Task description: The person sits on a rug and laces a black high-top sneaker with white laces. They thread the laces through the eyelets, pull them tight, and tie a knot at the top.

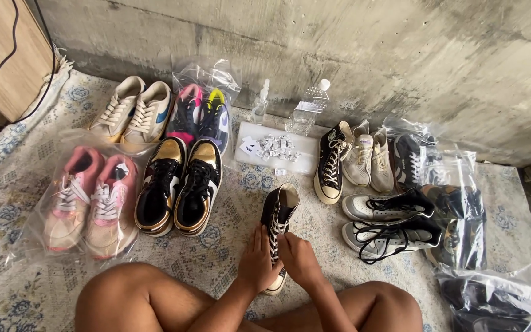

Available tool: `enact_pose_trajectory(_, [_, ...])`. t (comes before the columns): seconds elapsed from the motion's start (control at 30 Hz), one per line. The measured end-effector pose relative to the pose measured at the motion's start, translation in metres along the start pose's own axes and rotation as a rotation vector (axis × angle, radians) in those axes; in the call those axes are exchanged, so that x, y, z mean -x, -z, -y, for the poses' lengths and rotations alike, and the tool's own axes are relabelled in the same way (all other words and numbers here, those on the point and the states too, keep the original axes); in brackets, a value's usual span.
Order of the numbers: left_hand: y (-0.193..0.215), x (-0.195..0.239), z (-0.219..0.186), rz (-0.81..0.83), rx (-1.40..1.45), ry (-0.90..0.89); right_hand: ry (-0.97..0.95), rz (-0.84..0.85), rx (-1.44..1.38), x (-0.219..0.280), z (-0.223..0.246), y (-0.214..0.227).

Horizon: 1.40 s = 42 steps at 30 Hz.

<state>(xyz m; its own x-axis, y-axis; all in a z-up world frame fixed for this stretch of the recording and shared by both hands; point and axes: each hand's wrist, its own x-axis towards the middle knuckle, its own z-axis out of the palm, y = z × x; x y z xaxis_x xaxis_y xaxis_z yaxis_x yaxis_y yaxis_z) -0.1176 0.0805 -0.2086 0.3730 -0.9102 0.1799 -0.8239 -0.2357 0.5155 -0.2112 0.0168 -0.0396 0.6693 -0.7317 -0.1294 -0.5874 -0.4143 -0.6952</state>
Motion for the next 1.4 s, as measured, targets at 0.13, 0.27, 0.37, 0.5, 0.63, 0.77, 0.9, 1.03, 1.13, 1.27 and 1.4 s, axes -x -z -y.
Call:
enact_pose_trajectory(0.13, [0.030,-0.011,-0.002,0.217,0.039,0.085,-0.039,0.016,-0.080,0.024,0.039,0.034])
enact_pose_trajectory(0.27, [0.100,-0.023,-0.020,0.044,0.297,0.143,0.010,0.031,-0.007,0.042,0.047,0.054])
enact_pose_trajectory(0.37, [0.099,-0.029,-0.024,-0.210,0.158,-0.045,0.097,0.014,-0.085,0.053,0.064,0.070])
enact_pose_trajectory(0.5, [0.094,-0.034,-0.056,-0.296,0.172,-0.115,0.082,0.086,-0.128,0.064,0.076,0.081])
enact_pose_trajectory(0.63, [0.107,-0.034,-0.083,-0.460,0.371,-0.226,0.081,0.133,-0.105,0.067,0.094,0.096])
enact_pose_trajectory(0.77, [0.118,-0.032,-0.087,-0.281,0.739,-0.108,0.351,0.033,-0.196,0.041,0.091,0.107])
enact_pose_trajectory(0.9, [0.102,-0.031,-0.072,-0.223,0.782,-0.085,0.254,-0.095,-0.215,0.020,0.153,0.126])
enact_pose_trajectory(1.03, [0.110,-0.031,-0.070,-0.165,0.877,0.160,0.361,-0.164,-0.053,-0.003,0.164,0.125])
enact_pose_trajectory(1.13, [0.119,-0.034,-0.067,-0.158,0.937,0.225,0.381,-0.242,0.052,-0.023,0.119,0.107])
enact_pose_trajectory(1.27, [0.137,-0.036,-0.066,-0.115,0.974,0.309,0.245,0.125,0.174,-0.028,0.049,0.072])
enact_pose_trajectory(1.4, [0.135,-0.041,-0.059,-0.138,0.852,0.232,0.277,0.097,0.146,-0.024,0.010,0.030])
